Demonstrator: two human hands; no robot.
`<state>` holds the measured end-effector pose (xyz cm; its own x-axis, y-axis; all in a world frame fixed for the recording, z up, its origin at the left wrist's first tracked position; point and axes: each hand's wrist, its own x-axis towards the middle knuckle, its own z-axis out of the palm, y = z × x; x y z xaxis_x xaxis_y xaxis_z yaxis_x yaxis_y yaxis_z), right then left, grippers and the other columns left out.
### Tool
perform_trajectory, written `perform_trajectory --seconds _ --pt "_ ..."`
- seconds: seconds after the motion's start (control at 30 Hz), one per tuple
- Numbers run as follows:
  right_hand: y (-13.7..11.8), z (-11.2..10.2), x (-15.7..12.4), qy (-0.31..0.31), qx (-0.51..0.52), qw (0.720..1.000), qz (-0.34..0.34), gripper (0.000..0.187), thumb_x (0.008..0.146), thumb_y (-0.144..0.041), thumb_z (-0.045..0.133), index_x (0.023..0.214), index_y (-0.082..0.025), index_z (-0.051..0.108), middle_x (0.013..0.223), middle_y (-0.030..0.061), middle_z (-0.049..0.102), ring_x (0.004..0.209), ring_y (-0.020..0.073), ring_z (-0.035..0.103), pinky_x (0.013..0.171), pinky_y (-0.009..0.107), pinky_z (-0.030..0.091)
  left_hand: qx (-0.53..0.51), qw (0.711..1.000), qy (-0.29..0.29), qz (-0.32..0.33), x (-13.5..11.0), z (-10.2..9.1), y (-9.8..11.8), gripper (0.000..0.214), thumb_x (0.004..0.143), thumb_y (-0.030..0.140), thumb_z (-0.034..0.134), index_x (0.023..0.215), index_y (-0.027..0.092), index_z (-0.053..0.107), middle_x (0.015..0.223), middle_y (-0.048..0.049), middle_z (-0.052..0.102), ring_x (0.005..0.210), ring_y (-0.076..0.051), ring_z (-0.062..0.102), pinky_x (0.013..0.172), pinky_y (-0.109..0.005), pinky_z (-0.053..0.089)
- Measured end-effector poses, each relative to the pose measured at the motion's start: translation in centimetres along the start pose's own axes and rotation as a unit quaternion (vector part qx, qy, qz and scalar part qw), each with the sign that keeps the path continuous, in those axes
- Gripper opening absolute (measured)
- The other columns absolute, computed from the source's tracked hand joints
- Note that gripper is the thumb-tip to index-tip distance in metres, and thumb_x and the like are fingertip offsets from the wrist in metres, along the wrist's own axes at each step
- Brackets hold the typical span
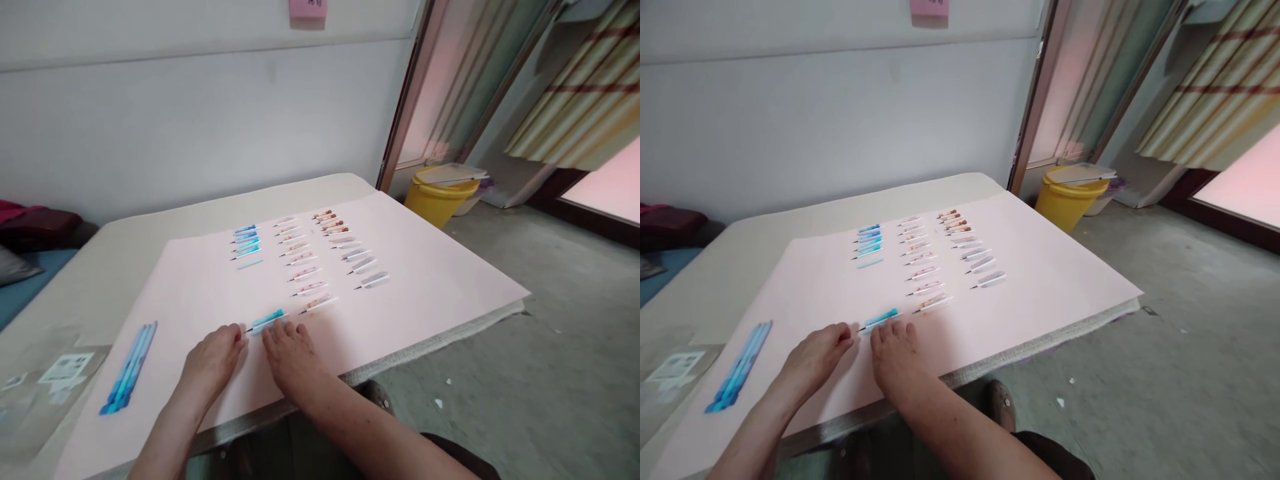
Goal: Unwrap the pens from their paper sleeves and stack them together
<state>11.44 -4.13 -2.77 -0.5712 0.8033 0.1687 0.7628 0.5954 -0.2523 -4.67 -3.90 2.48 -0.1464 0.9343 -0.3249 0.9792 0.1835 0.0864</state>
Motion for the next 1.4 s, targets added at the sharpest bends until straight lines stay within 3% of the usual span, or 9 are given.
perform_trajectory --seconds 0.23,0.5,0.73,0.83,0.93,1.03,1.17,1.3,1.4 --pt "0.1 -0.9 0.7 -0.01 -0.028 0.999 0.022 0.023 0.084 -0.008 0.041 0.102 -0.009 0.056 0.1 0.0162 0.057 0.096 0.0252 0.048 0.082 0.04 0.04 0.018 0.999 -0.026 0.004 -0.2 0.5 0.3 0.02 0.08 0.032 0.039 0.076 0.022 0.056 0.084 -0.0085 0.065 0.077 -0.024 0.057 0.058 -0.031 0.03" --pt "0.4 -0.8 0.8 -0.026 -0.024 0.999 0.018 0.02 0.086 -0.01 0.039 0.095 -0.012 0.056 0.095 0.0131 0.057 0.089 0.0226 0.051 0.078 0.036 0.041 0.012 1.0 -0.016 -0.004 -0.3 0.5 0.1 0.022 0.08 0.035 0.039 0.075 0.022 0.056 0.085 -0.0088 0.065 0.078 -0.025 0.058 0.058 -0.031 0.031" --pt "1.0 -1.0 1.4 -0.082 0.024 0.996 0.025 0.022 0.087 -0.009 0.034 0.1 -0.015 0.051 0.096 0.0112 0.058 0.086 0.021 0.055 0.072 0.032 0.042 -0.189 0.981 0.042 -0.008 0.6 0.4 -0.6 0.026 0.08 0.037 0.042 0.068 0.02 0.057 0.065 -0.0037 0.062 0.065 -0.019 0.058 0.06 -0.029 0.037" --pt "1.3 -1.3 1.7 -0.09 0.064 0.993 0.043 0.023 0.085 -0.006 0.035 0.1 -0.016 0.049 0.096 0.0095 0.058 0.085 0.019 0.056 0.068 0.029 0.041 -0.426 0.898 0.101 -0.046 0.5 0.4 -0.5 0.02 0.074 0.038 0.053 0.069 0.018 0.056 0.062 -0.0009 0.06 0.06 -0.015 0.057 0.06 -0.027 0.042" --pt "1.3 -1.3 2.0 -0.05 0.129 0.986 0.089 0.018 0.085 -0.008 0.038 0.096 -0.017 0.049 0.092 0.0064 0.059 0.081 0.0163 0.056 0.066 0.026 0.038 -0.648 0.737 0.159 -0.105 0.0 0.6 0.4 0.019 0.066 0.031 0.065 0.075 0.017 0.056 0.069 -0.0007 0.061 0.063 -0.013 0.057 0.061 -0.026 0.046" --pt "1.1 -1.1 2.2 0.003 0.195 0.973 0.123 0.011 0.084 -0.011 0.045 0.09 -0.018 0.051 0.088 0.0034 0.06 0.077 0.0138 0.055 0.065 0.024 0.036 -0.761 0.625 0.089 -0.148 -0.5 1.3 1.8 0.021 0.064 0.024 0.069 0.08 0.016 0.058 0.082 -0.0052 0.064 0.071 -0.015 0.061 0.064 -0.029 0.05" --pt "0.4 -1.2 2.3 0.023 0.257 0.959 0.115 0.006 0.085 -0.016 0.047 0.084 -0.018 0.052 0.083 0.002 0.06 0.073 0.0118 0.053 0.062 0.022 0.034 -0.804 0.576 -0.062 -0.133 -0.8 2.3 3.1 0.017 0.069 0.023 0.066 0.083 0.013 0.062 0.089 -0.0105 0.065 0.077 -0.018 0.063 0.07 -0.032 0.051" --pt "0.6 -1.6 2.5 0.03 0.265 0.957 0.111 0.01 0.088 -0.023 0.044 0.085 -0.019 0.052 0.084 0.0022 0.061 0.074 0.0122 0.054 0.062 0.022 0.034 -0.816 0.563 -0.026 -0.131 -0.2 2.5 2.8 0.01 0.072 0.017 0.064 0.081 0.012 0.062 0.085 -0.0084 0.066 0.073 -0.014 0.063 0.067 -0.027 0.052" --pt "1.7 -1.7 2.5 -0.001 0.214 0.962 0.168 0.013 0.089 -0.021 0.039 0.097 -0.02 0.05 0.085 0.0033 0.063 0.076 0.0148 0.057 0.061 0.024 0.032 -0.823 0.544 0.026 -0.163 0.3 1.9 1.5 0.005 0.075 0.012 0.059 0.079 0.011 0.06 0.078 -0.0067 0.065 0.07 -0.014 0.063 0.061 -0.024 0.052"
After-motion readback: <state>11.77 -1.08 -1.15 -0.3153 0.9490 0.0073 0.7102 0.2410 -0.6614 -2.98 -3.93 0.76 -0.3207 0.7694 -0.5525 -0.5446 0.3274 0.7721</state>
